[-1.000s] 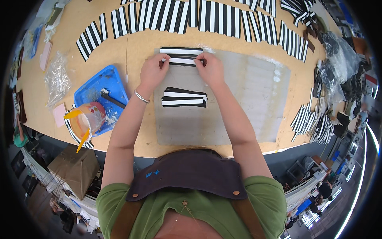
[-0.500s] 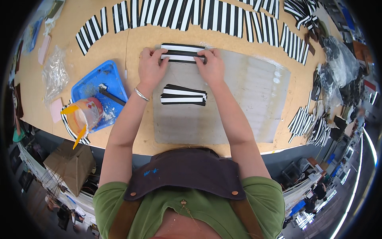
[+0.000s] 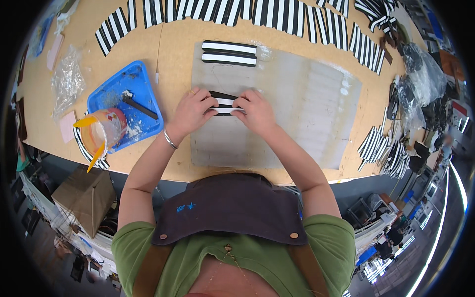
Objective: Organizing and applying adhesive to striped fabric pieces on a workbench.
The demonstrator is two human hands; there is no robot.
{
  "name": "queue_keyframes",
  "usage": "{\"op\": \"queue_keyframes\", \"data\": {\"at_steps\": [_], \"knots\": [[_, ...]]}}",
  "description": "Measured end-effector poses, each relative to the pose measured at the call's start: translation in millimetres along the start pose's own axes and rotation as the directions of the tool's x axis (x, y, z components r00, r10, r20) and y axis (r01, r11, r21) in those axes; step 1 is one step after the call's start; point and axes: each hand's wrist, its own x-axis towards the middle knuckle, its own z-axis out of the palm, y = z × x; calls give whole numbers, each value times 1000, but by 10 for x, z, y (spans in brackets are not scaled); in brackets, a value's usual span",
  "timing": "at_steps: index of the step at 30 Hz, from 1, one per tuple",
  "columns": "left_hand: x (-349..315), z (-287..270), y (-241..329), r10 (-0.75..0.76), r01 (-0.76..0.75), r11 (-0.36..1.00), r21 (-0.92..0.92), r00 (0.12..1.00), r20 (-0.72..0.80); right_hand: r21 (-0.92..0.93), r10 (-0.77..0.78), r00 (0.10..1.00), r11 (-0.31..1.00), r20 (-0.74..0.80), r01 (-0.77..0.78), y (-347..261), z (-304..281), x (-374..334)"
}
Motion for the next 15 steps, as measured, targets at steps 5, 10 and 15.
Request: {"op": "queue_keyframes", "data": {"at_steps": [5, 10, 15], "knots": [[-39, 12, 43, -23, 23, 999, -31, 999, -30, 20, -37, 998, 999, -59, 38, 25, 67, -38], [36, -31, -39, -118, 131, 964, -233, 991, 67, 388, 265, 954, 872, 138, -298, 60, -21, 29], [219, -136, 80, -143, 134, 989, -65, 975, -167, 44, 78, 979, 996, -188, -71, 59, -22, 137]]}}
